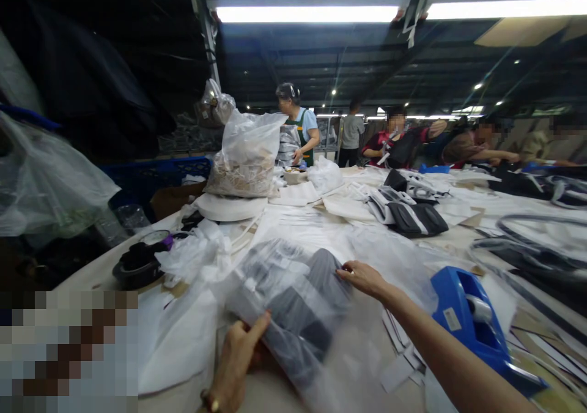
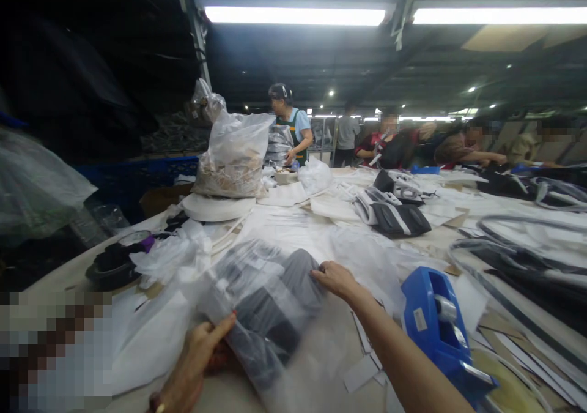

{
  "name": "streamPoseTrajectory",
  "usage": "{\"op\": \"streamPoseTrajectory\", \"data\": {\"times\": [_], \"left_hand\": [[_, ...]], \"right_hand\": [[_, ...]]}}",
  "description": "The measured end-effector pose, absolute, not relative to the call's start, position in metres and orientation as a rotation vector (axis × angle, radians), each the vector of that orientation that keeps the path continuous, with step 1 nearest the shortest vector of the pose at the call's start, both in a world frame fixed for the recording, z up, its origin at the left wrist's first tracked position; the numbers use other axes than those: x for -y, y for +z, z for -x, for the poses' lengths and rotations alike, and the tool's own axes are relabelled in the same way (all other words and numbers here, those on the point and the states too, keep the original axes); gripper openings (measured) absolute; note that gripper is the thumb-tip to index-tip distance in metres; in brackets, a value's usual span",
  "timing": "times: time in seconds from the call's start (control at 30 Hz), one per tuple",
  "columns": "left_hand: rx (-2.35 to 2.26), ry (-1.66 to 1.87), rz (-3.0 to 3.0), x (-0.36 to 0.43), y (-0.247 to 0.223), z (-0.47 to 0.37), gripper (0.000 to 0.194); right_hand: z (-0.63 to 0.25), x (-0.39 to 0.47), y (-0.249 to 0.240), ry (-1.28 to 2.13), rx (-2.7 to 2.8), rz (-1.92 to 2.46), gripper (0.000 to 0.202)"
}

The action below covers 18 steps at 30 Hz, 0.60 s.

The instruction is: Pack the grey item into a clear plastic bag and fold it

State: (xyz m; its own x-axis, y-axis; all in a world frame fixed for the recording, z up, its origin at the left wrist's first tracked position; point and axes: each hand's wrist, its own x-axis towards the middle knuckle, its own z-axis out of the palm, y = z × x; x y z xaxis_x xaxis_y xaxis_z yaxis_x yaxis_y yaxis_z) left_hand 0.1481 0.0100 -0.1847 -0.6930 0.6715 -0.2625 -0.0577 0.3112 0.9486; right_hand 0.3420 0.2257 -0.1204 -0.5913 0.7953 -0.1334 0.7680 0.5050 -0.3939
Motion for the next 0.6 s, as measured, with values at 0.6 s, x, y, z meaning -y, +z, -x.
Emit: {"op": "streamPoseTrajectory", "data": {"times": [0.6], "left_hand": [[-1.852, 0.877, -2.488, 0.006, -0.247, -0.198, 0.037]], "right_hand": [[-0.379, -0.101, -0.242, 0.296, 2.15, 0.989, 0.046]]}}
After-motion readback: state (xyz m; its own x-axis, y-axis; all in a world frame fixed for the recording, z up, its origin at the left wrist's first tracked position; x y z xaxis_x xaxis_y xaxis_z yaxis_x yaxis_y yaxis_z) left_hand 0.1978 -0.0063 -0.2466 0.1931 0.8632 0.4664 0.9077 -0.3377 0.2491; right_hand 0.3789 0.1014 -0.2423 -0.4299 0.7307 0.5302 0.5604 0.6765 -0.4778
